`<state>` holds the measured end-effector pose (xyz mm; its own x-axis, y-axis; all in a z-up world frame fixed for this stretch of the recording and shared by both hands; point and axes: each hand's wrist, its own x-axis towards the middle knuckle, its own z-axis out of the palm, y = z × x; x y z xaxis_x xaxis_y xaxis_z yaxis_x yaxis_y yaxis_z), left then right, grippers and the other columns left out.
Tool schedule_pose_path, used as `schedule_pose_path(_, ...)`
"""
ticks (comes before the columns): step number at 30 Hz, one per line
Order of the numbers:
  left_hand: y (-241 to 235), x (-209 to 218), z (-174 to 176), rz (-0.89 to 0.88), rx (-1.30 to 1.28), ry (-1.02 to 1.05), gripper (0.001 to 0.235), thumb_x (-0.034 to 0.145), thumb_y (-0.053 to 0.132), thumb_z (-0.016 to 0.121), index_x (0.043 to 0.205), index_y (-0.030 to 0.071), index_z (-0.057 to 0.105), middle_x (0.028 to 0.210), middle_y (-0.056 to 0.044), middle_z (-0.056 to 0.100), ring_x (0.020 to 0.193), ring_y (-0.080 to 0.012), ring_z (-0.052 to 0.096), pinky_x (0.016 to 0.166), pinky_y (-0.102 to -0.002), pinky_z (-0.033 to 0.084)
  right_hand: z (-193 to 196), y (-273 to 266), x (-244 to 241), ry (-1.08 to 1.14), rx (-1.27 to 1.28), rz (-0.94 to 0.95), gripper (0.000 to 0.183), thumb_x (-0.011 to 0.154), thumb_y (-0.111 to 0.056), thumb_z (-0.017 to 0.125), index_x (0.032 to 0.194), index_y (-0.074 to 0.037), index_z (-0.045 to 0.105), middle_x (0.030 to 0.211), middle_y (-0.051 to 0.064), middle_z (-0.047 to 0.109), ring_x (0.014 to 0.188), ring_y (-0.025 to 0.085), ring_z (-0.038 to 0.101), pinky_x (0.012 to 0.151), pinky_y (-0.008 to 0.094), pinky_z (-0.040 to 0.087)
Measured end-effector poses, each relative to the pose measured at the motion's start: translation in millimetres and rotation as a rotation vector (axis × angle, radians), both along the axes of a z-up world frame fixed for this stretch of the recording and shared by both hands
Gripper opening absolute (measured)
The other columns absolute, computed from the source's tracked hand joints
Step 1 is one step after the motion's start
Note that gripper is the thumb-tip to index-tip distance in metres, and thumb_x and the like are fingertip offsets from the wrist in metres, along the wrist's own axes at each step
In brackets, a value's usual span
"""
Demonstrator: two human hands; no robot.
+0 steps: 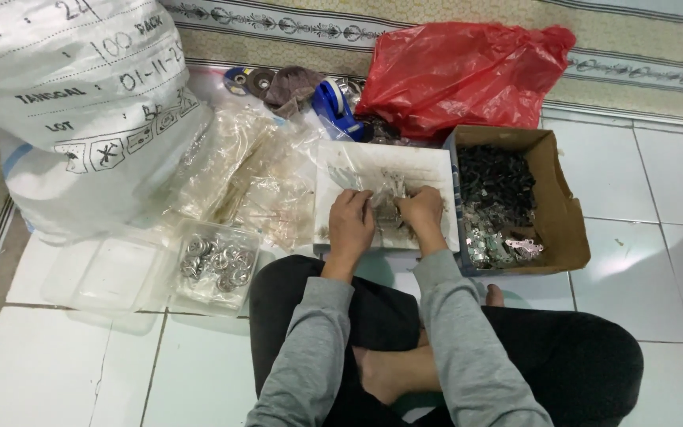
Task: The person sits on the floor and sorts small metal hardware parts from a cardboard box into a white tray and plastic bags. They pick up items, separate them by type, and place them into the tray or bags.
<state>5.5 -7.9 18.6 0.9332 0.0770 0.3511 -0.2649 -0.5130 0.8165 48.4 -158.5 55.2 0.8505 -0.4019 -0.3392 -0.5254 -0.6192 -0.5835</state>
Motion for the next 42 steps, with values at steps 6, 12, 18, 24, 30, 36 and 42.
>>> schedule_pose_path(6, -2, 2, -6, 0.005, -0.006, 0.004, 0.018, 0.095, 0.004, 0.062, 0.108, 0.003, 0.075, 0.094, -0.013, 0.066, 0.090, -0.0325, 0.067, 0.082, -0.039, 0.052, -8, -5, 1, -0.079, -0.024, 0.018, 0.041, 0.084, -0.017, 0.076, 0.116, 0.008, 0.071, 0.097, 0.027, 0.073, 0.090, 0.037, 0.074, 0.066, 0.048, 0.061)
schedule_pose_path(12, 2, -2, 8, -0.010, -0.022, 0.014, 0.022, 0.093, 0.001, 0.061, 0.111, 0.002, 0.074, 0.094, -0.012, 0.065, 0.092, -0.0319, 0.066, 0.084, -0.039, 0.051, -17, -27, -1, -0.136, 0.057, 0.019, 0.038, 0.084, -0.014, 0.079, 0.118, 0.002, 0.072, 0.094, 0.019, 0.072, 0.086, 0.030, 0.072, 0.059, 0.041, 0.060)
schedule_pose_path(18, 3, -1, 19, -0.031, -0.026, -0.043, 0.025, 0.091, -0.002, 0.062, 0.112, 0.002, 0.074, 0.093, -0.011, 0.062, 0.096, -0.0305, 0.061, 0.091, -0.039, 0.049, 14, -35, -29, -0.169, 0.404, -0.043, 0.042, 0.081, -0.018, 0.085, 0.114, 0.002, 0.069, 0.085, 0.007, 0.059, 0.079, 0.018, 0.058, 0.063, 0.029, 0.050)
schedule_pose_path(24, 1, 4, 11, -0.106, -0.033, -0.083, 0.033, 0.090, 0.000, 0.059, 0.119, 0.004, 0.073, 0.093, -0.012, 0.059, 0.095, -0.0319, 0.057, 0.091, -0.041, 0.046, 33, -25, -49, -0.084, 0.485, 0.123, 0.028, 0.077, -0.013, 0.087, 0.096, -0.001, 0.070, 0.075, 0.005, 0.061, 0.071, 0.017, 0.060, 0.057, 0.028, 0.049)
schedule_pose_path(30, -1, -1, 7, -0.170, 0.042, -0.129, 0.031, 0.089, 0.004, 0.060, 0.116, 0.009, 0.074, 0.091, -0.009, 0.057, 0.096, -0.0304, 0.055, 0.091, -0.041, 0.045, -11, -8, -15, -0.027, 0.417, 0.126, 0.051, 0.072, -0.030, 0.094, 0.108, 0.000, 0.074, 0.084, 0.016, 0.071, 0.076, 0.023, 0.067, 0.058, 0.039, 0.056)
schedule_pose_path(36, 1, 1, 18, -0.199, -0.050, -0.111, 0.036, 0.090, 0.005, 0.058, 0.123, 0.008, 0.072, 0.093, -0.012, 0.059, 0.096, -0.0318, 0.057, 0.092, -0.042, 0.046, -29, 7, -4, -0.106, 0.643, -0.099, 0.076, 0.075, -0.009, 0.083, 0.143, 0.004, 0.054, 0.113, 0.024, 0.069, 0.088, 0.027, 0.071, 0.075, 0.043, 0.060)
schedule_pose_path(42, 1, 3, 14, -0.169, -0.031, -0.107, 0.033, 0.090, 0.007, 0.058, 0.119, 0.009, 0.073, 0.089, -0.009, 0.059, 0.090, -0.0288, 0.057, 0.087, -0.041, 0.047, 16, 22, -20, -0.101, 0.851, 0.038, 0.088, 0.086, 0.000, 0.065, 0.162, 0.007, 0.020, 0.147, 0.033, 0.046, 0.137, 0.041, 0.046, 0.108, 0.053, 0.045)
